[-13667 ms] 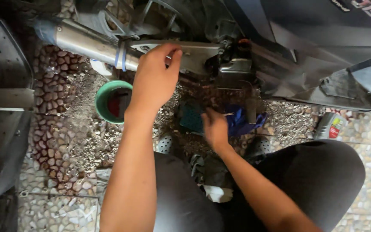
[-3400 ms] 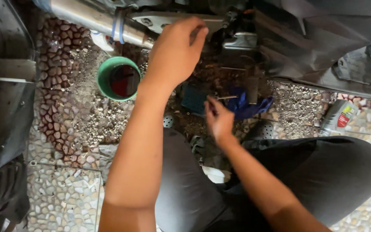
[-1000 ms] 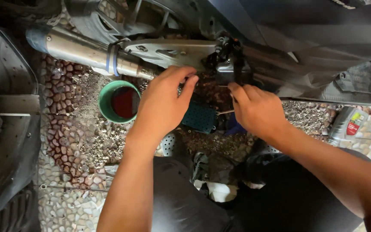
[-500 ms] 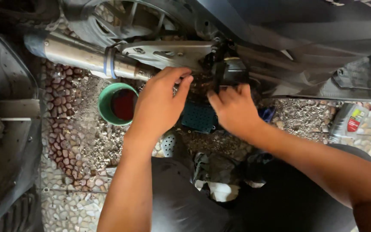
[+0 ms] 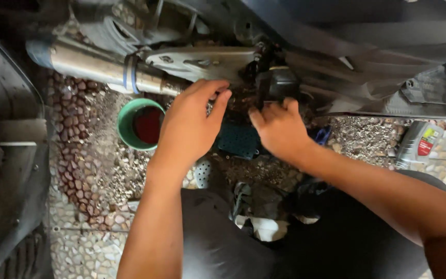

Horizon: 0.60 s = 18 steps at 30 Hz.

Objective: The person is sitting on the floor and working on the underside of a motorcycle. They use a wrench to tighten a bolt on the engine area while a green cup collects dripping fluid nearby.

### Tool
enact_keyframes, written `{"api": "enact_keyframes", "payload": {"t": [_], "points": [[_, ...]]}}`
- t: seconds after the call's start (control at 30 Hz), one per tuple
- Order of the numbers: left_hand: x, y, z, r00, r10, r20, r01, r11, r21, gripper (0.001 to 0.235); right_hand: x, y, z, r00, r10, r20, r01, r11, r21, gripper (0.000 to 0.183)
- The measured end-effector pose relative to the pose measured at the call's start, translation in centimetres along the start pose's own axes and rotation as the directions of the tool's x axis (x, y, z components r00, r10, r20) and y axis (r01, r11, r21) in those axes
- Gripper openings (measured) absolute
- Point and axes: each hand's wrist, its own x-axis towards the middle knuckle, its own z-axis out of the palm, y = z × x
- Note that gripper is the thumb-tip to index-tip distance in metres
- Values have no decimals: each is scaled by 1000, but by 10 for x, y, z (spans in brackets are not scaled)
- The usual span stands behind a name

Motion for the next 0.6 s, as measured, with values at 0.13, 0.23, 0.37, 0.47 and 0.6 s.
{"api": "enact_keyframes", "payload": {"t": [0.13,0.23,0.37,0.47,0.6], "points": [[-1,4,-2,998,-61,19,61,998,-3,26,6,8,-4,997,-19,-79,25,997,73,34],[-2,3,-2,998,-64,29,64,998,-6,25,2,14,-2,998,-14,-61,20,996,92,35],[-1,4,-3,998,-56,18,56,998,2,25,1,11,-22,999,-26,-33,30,991,129,36],[-3,-1,-2,1000,-8,-2,8,1000,-27,25,-1,27,-19,1000,0,7,-1,992,122,38],[-1,3,-4,997,-78,19,79,997,-20,24,-3,20,-28,1000,17,24,-20,994,103,40]]}}
